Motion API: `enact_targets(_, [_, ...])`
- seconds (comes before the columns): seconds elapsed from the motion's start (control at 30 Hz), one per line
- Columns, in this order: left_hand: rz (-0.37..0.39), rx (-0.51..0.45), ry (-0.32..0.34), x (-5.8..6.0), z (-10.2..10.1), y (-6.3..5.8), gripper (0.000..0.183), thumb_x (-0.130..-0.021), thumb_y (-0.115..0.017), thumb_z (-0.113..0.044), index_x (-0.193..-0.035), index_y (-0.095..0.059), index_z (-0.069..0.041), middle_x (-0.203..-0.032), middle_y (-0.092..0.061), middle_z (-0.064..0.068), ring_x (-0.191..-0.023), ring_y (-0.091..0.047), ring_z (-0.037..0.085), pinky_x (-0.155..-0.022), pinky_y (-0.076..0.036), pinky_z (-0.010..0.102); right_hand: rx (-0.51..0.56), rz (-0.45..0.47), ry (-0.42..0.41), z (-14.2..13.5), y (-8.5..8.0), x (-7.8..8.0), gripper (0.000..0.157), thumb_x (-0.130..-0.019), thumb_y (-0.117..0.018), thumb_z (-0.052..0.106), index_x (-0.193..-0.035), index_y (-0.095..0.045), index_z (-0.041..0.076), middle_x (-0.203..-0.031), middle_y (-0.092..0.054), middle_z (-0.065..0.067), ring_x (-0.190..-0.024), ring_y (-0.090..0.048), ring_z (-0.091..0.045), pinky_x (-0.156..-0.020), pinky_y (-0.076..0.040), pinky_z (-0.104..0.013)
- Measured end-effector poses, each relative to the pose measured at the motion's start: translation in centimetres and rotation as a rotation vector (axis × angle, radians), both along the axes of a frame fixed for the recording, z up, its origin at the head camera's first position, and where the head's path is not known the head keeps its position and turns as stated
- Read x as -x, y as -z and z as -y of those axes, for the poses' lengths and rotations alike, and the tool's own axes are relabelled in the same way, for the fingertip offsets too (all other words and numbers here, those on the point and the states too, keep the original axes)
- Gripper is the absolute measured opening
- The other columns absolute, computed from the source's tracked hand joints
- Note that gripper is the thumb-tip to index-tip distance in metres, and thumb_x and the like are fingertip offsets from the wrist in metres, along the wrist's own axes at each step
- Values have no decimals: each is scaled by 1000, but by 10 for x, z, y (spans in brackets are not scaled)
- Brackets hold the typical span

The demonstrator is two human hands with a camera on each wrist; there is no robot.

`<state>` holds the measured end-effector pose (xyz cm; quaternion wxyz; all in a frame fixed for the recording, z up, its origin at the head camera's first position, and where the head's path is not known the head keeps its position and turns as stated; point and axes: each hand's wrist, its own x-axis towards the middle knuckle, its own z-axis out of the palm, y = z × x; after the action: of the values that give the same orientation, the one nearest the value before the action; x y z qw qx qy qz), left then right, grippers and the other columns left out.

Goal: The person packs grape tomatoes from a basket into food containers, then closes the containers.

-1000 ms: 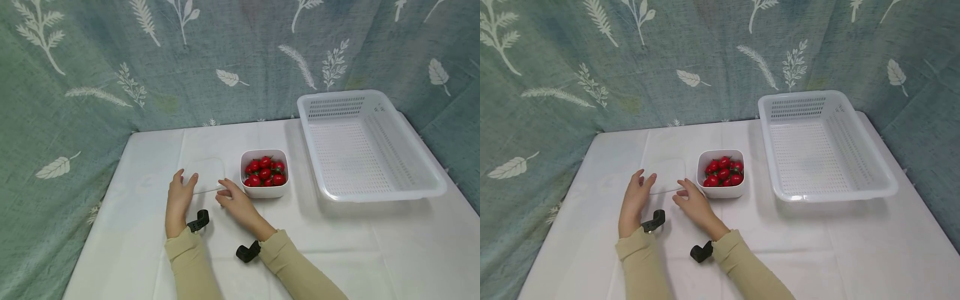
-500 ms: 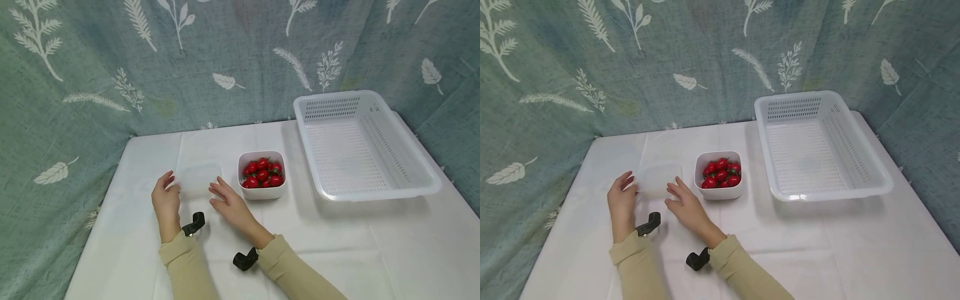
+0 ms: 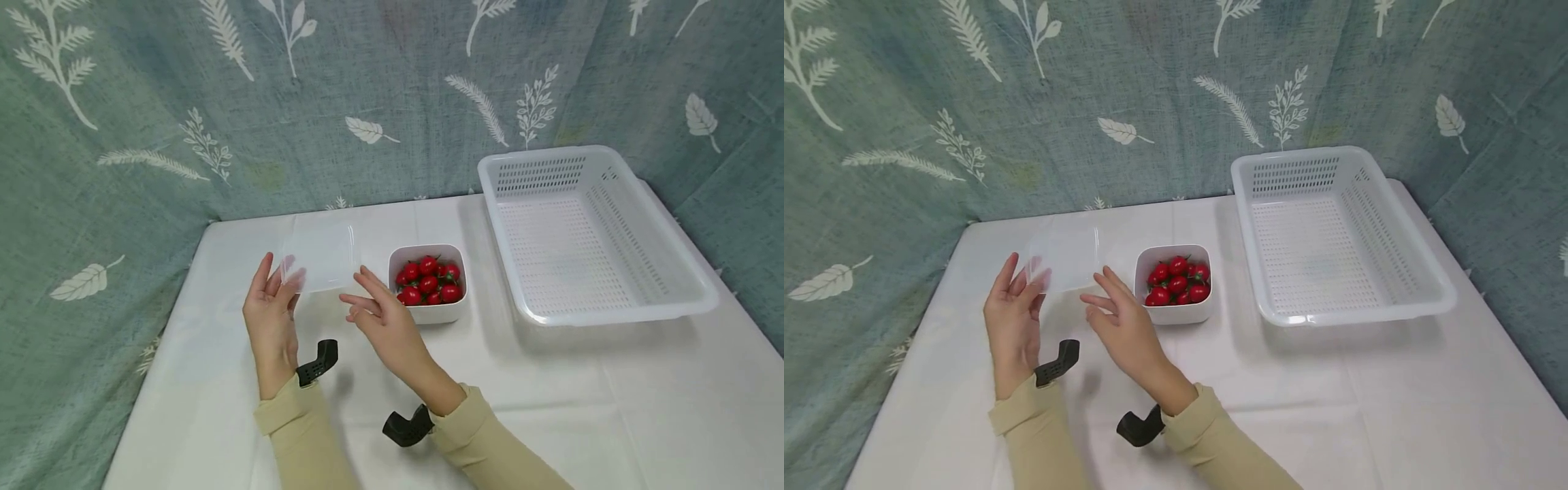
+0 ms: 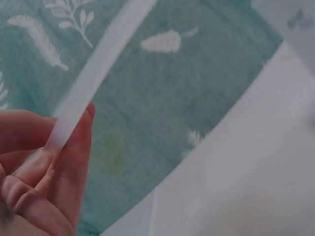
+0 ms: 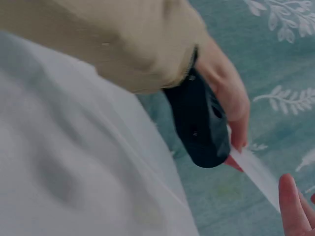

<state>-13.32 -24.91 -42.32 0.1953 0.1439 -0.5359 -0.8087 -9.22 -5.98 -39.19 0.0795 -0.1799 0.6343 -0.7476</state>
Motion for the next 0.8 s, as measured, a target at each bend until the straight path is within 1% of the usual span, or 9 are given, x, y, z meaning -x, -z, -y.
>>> enact_targets(0.13, [-77, -58, 72, 5, -11, -2, 54, -77, -66, 4, -126, -51, -11, -118, -55, 17, -98, -58, 26, -76, -49, 27, 33, -8, 55, -13, -8, 5, 48, -92, -45, 4, -137, -31, 2, -142, -28, -4, -115, -48, -24, -88, -43, -27])
enact_targets(0.27, [-123, -19, 131, 8, -23, -4, 45, -79, -65, 1, -122, -55, -5, -116, -56, 19, -94, -60, 28, -76, -49, 31, 20, -3, 120, -27, -12, 12, 47, -92, -45, 6, -137, -32, 4, -137, -35, -8, -110, -51, -21, -90, -41, -28])
enact_targets(0.4, [-181, 29, 143, 9, -35, -8, 36, -83, -61, -2, -118, -57, -2, -111, -58, 20, -91, -61, 30, -78, -49, 34, 41, -2, 148, -41, -5, 23, 47, -93, -46, 11, -138, -31, 6, -132, -40, -8, -107, -53, -23, -88, -42, -28])
enact_targets(0.5, [-216, 102, 120, 10, -48, -14, 26, -83, -62, -5, -108, -61, 4, -100, -61, 19, -88, -61, 30, -79, -48, 36, 88, -9, 167, -51, 3, 33, 47, -94, -47, 17, -137, -33, 4, -129, -43, -9, -107, -53, -27, -89, -42, -30])
enact_targets(0.53, [-226, 136, 120, 9, -53, -16, 24, -83, -62, -7, -104, -61, 6, -100, -62, 18, -88, -60, 31, -80, -48, 37, 100, -12, 180, -54, 6, 36, 47, -94, -47, 20, -136, -35, 4, -128, -44, -9, -107, -53, -29, -89, -42, -31])
enact_targets(0.6, [-228, 228, 122, 9, -62, -20, 24, -85, -61, -10, -103, -63, 5, -101, -62, 16, -93, -59, 30, -82, -47, 37, 111, -11, 219, -61, 9, 41, 45, -94, -46, 24, -133, -40, 3, -127, -46, -9, -107, -53, -27, -89, -42, -31])
enact_targets(0.67, [-211, 319, 129, 7, -70, -24, 25, -86, -60, -12, -107, -63, 1, -107, -62, 12, -102, -56, 25, -85, -45, 35, 108, 7, 260, -67, 10, 43, 44, -94, -46, 28, -131, -43, 4, -127, -47, -7, -108, -53, -23, -90, -41, -29])
enact_targets(0.73, [-203, 364, 158, 7, -76, -25, 29, -87, -57, -11, -116, -60, -4, -117, -58, 8, -111, -51, 20, -88, -43, 32, 107, 24, 292, -71, 8, 44, 43, -94, -46, 27, -130, -44, 3, -127, -47, -7, -111, -50, -20, -90, -40, -29])
enact_targets(0.8, [-187, 391, 178, 8, -82, -23, 34, -88, -56, -10, -122, -56, -9, -121, -56, 4, -116, -47, 14, -90, -41, 28, 78, 28, 322, -74, 4, 43, 42, -94, -46, 24, -130, -44, 2, -129, -46, -7, -116, -45, -16, -92, -39, -29])
